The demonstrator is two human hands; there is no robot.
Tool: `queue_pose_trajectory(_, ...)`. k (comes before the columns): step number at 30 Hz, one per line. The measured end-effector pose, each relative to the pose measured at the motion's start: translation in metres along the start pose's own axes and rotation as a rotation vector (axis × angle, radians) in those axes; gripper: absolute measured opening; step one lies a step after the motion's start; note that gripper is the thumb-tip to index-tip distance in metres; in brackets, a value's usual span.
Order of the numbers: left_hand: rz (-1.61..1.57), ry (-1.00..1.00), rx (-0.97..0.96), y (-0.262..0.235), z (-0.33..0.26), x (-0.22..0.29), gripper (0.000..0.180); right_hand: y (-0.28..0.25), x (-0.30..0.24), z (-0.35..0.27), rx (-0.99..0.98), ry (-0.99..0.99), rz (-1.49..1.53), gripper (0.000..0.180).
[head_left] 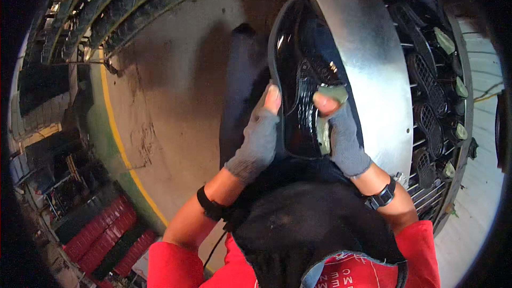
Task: Inspect glossy shoe uppers and soles before placing them on a conveyor belt in a manufacturing facility.
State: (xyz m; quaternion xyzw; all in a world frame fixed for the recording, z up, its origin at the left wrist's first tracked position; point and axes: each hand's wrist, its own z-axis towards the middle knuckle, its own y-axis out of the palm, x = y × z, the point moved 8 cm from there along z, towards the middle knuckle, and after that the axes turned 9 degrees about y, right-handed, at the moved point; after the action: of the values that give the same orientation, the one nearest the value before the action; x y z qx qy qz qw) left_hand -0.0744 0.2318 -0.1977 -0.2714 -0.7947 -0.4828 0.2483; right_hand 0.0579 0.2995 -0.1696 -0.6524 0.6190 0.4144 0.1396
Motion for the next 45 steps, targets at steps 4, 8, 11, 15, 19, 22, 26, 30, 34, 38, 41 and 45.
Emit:
queue_pose_trajectory(4, 0.453, 0.228, 0.19, -0.004, 0.017, 0.021, 0.051, 0.004, -0.02, 0.007, -0.06, 0.004, -0.115, 0.03)
queue_pose_trajectory(8, -0.05, 0.032, -0.001, 0.044, 0.01, 0.021, 0.062, 0.013, -0.056, -0.012, -0.146, 0.034, -0.291, 0.029)
queue_pose_trajectory(11, 0.186, 0.064, -0.054, 0.058, -0.012, 0.029, 0.075, -0.035, -0.044, -0.052, 0.041, 0.094, 0.106, 0.017)
queue_pose_trajectory(15, 0.557, 0.084, -0.375, 0.063, -0.016, 0.022, 0.083, -0.199, -0.028, -0.152, 0.414, -0.101, 0.346, 0.019)
queue_pose_trajectory(19, 0.575, 0.136, -0.316, 0.034, -0.013, 0.012, 0.064, -0.392, -0.055, -0.294, 0.824, -0.664, 0.045, 0.018)
queue_pose_trajectory(22, 0.589, 0.173, -0.309, 0.028, -0.015, 0.007, 0.059, -0.523, -0.014, -0.406, 1.335, -0.452, -0.104, 0.029)
queue_pose_trajectory(26, 0.586, 0.165, -0.287, 0.034, -0.015, 0.007, 0.059, -0.603, 0.066, -0.5, 1.303, -0.2, 0.152, 0.029)
queue_pose_trajectory(30, 0.632, 0.114, -0.256, 0.037, -0.01, 0.003, 0.056, -0.571, 0.067, -0.515, 1.569, 0.627, -1.171, 0.055)
queue_pose_trajectory(34, 0.624, 0.094, -0.221, 0.031, -0.004, 0.002, 0.052, -0.468, 0.017, -0.37, 0.995, -0.236, -1.44, 0.08)
queue_pose_trajectory(38, 0.561, 0.08, -0.212, 0.042, -0.012, 0.008, 0.05, -0.417, -0.017, -0.275, 0.821, 0.179, -1.461, 0.086)
queue_pose_trajectory(41, 0.566, -0.033, -0.254, 0.07, -0.031, -0.002, 0.055, -0.333, -0.07, -0.257, 0.799, -0.031, -1.483, 0.086)
queue_pose_trajectory(45, 0.44, -0.228, -0.527, 0.133, -0.052, -0.047, 0.068, -0.197, -0.071, -0.255, 0.198, -0.721, -1.632, 0.087)
